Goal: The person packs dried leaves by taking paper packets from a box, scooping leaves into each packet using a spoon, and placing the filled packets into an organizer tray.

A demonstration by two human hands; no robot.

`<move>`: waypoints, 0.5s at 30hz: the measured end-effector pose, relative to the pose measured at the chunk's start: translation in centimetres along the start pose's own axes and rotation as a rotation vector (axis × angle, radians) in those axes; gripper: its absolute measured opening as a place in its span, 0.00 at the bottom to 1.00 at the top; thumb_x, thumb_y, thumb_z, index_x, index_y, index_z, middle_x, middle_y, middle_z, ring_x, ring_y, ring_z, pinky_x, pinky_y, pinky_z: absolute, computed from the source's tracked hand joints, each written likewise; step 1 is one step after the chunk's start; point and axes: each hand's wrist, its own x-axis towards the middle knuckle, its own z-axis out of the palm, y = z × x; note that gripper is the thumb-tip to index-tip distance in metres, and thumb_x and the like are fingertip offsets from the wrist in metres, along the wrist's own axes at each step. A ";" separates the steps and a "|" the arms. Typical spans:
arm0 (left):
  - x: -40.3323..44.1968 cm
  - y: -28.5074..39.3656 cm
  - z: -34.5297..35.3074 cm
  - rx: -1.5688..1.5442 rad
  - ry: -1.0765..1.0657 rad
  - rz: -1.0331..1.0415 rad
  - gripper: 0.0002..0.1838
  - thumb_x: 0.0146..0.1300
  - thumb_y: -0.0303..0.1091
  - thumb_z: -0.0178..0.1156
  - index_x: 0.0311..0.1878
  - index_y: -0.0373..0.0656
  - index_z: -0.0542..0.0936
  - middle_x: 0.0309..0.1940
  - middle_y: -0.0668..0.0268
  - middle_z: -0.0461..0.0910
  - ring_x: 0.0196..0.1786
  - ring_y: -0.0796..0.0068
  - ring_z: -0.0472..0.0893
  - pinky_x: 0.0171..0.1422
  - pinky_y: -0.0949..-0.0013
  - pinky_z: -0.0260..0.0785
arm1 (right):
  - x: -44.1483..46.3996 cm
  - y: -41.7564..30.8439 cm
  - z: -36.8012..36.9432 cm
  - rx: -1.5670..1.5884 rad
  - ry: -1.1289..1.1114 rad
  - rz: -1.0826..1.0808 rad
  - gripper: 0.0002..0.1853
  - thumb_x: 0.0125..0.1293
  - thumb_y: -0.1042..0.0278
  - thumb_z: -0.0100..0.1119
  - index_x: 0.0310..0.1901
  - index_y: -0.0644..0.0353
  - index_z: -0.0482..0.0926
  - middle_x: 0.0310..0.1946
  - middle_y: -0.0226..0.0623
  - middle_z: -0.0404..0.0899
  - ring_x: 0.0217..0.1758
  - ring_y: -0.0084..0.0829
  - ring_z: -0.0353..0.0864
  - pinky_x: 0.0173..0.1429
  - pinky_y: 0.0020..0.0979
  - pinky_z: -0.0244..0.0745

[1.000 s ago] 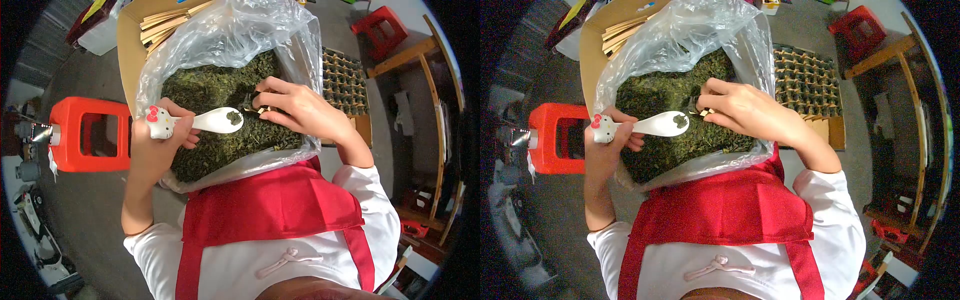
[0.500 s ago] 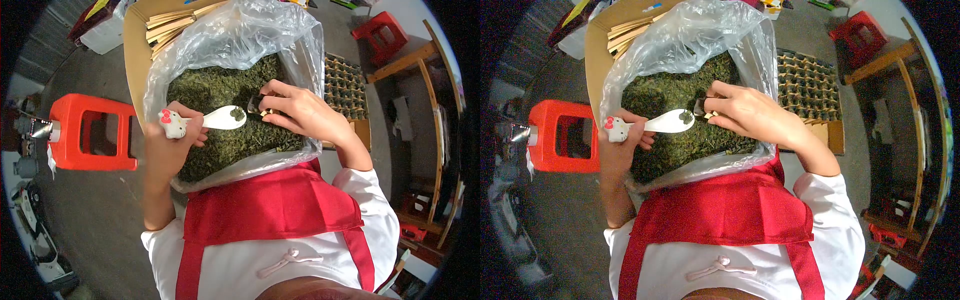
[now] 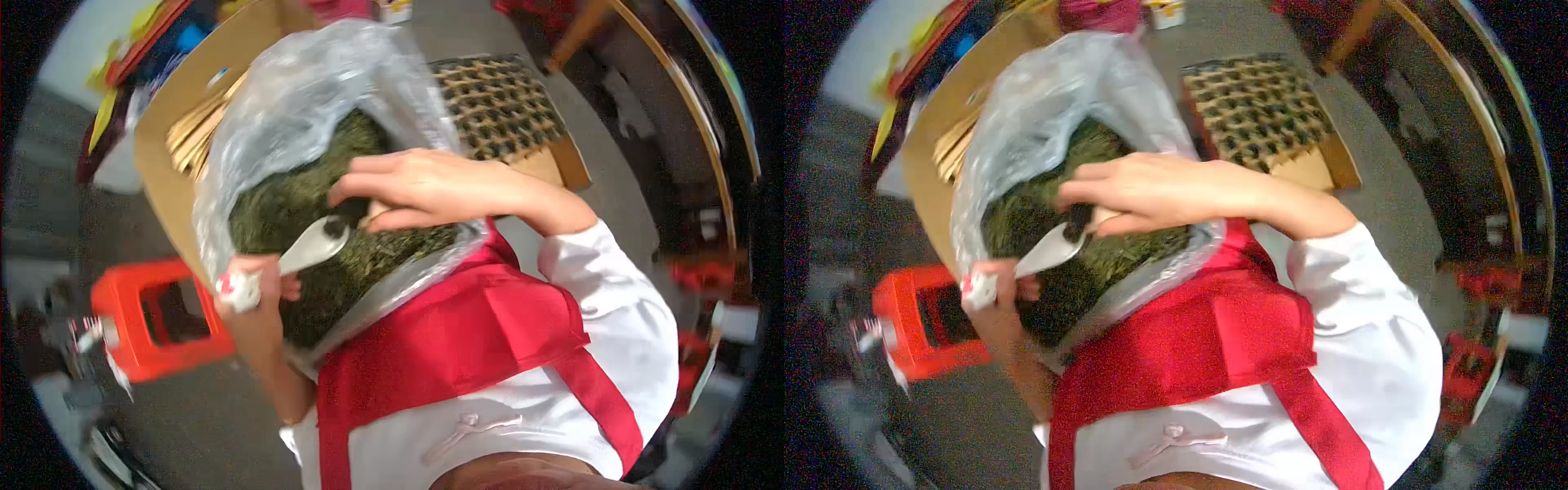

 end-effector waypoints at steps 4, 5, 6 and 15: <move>0.2 -0.5 -0.1 0.020 -0.014 0.073 0.08 0.67 0.30 0.59 0.38 0.33 0.78 0.24 0.56 0.81 0.21 0.72 0.80 0.24 0.72 0.74 | 0.1 -0.4 0.1 0.243 0.054 -0.118 0.15 0.66 0.67 0.60 0.52 0.60 0.74 0.41 0.44 0.73 0.41 0.45 0.82 0.43 0.42 0.75; 0.1 -0.5 -0.3 0.044 -0.023 0.076 0.08 0.68 0.30 0.58 0.38 0.33 0.77 0.24 0.56 0.81 0.21 0.72 0.80 0.24 0.72 0.74 | 0.0 -0.7 0.2 0.223 0.005 -0.116 0.13 0.65 0.65 0.60 0.49 0.59 0.76 0.39 0.46 0.74 0.42 0.49 0.80 0.45 0.44 0.74; 0.2 -0.5 -0.5 0.073 -0.023 0.074 0.08 0.68 0.31 0.58 0.38 0.34 0.77 0.24 0.56 0.81 0.21 0.71 0.80 0.24 0.72 0.74 | -0.2 -0.5 0.5 0.217 0.031 -0.108 0.12 0.65 0.65 0.60 0.47 0.60 0.77 0.39 0.47 0.75 0.43 0.50 0.80 0.45 0.44 0.74; 0.1 -0.5 -0.7 0.051 -0.055 0.014 0.08 0.69 0.29 0.57 0.40 0.32 0.77 0.25 0.55 0.82 0.23 0.71 0.81 0.25 0.72 0.74 | -0.4 0.3 0.3 0.116 0.048 -0.054 0.13 0.67 0.64 0.61 0.35 0.69 0.78 0.38 0.43 0.74 0.35 0.48 0.78 0.38 0.43 0.70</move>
